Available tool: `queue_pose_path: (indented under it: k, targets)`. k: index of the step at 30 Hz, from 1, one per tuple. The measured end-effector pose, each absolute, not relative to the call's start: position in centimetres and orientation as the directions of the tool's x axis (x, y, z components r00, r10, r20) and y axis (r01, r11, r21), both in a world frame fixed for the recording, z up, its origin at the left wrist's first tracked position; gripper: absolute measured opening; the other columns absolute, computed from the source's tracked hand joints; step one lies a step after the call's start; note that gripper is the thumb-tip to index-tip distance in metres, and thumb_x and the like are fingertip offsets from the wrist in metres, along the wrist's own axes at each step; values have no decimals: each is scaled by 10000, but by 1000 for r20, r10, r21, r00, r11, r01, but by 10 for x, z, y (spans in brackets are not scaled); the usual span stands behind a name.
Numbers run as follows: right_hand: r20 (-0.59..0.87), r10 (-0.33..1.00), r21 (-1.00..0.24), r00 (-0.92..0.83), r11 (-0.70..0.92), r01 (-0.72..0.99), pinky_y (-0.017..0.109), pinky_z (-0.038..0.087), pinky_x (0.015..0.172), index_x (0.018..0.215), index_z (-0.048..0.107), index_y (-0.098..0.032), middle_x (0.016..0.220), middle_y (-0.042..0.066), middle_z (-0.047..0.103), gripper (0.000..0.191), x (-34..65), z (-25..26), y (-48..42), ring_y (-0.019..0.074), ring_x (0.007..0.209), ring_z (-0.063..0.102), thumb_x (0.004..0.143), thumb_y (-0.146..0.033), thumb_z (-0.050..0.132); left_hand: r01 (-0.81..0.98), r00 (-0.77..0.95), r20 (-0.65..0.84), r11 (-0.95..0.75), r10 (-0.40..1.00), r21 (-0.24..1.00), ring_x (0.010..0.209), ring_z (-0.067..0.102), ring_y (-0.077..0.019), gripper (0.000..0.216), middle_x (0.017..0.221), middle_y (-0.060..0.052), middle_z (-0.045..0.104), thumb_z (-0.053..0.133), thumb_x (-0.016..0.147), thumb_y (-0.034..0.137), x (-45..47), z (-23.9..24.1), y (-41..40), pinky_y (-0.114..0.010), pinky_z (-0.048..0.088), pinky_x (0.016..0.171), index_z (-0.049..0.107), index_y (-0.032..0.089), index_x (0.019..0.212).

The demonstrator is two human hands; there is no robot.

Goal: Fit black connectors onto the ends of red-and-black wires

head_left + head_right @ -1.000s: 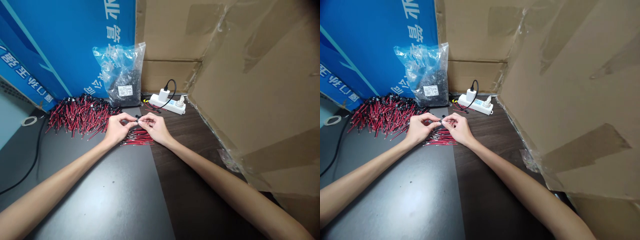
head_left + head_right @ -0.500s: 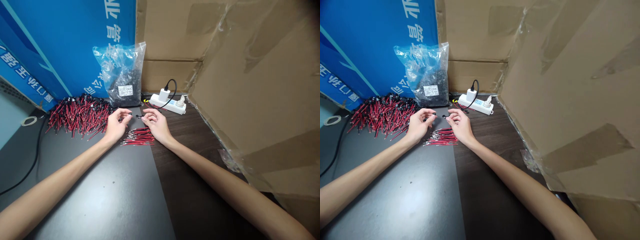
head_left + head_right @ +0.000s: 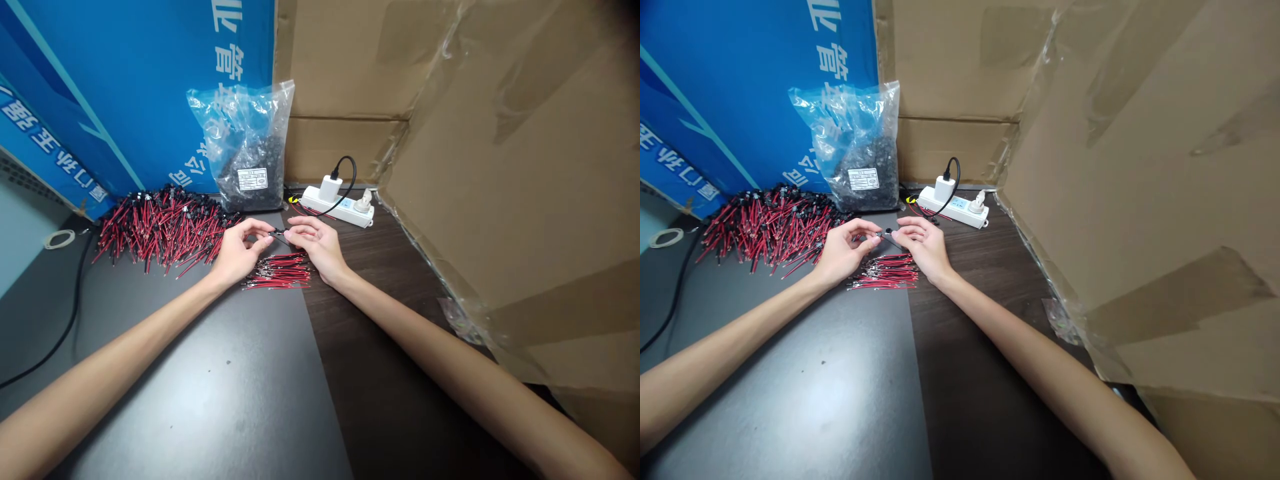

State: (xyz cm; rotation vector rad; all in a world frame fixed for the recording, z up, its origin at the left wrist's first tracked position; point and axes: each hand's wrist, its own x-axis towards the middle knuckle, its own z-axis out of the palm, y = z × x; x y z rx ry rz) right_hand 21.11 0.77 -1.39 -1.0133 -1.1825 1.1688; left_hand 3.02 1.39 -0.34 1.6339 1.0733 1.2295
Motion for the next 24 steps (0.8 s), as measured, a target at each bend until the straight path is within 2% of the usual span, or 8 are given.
queue_pose_path:
  k: [5, 15, 24]
  targets:
    - [155, 988, -983, -9, 153, -104, 404, 551, 920, 965, 682, -204, 826, 22, 723, 384, 211, -14, 7, 180, 841, 686, 651, -361, 838, 174, 164, 269, -297, 949, 939, 805, 660, -181, 215, 865, -70, 727, 769, 719, 271, 30, -3, 13, -293, 509, 683, 722, 151, 891]
    - [162, 987, -979, -16, 158, -132, 390, 552, 897, 948, 685, -198, 813, 24, 731, 380, 211, -13, 7, 175, 825, 688, 639, -355, 840, 187, 176, 259, -290, 950, 939, 800, 658, -175, 223, 874, -73, 733, 781, 717, 285, 30, -1, 12, -288, 492, 678, 722, 146, 881]
    - [187, 982, -979, -31, 183, -87, 398, 558, 900, 971, 683, -203, 845, 31, 734, 386, 212, -16, 8, 187, 860, 697, 661, -374, 836, 191, 174, 273, -304, 946, 933, 804, 660, -175, 214, 877, -69, 735, 779, 719, 279, 30, -2, 12, -284, 492, 675, 724, 153, 883]
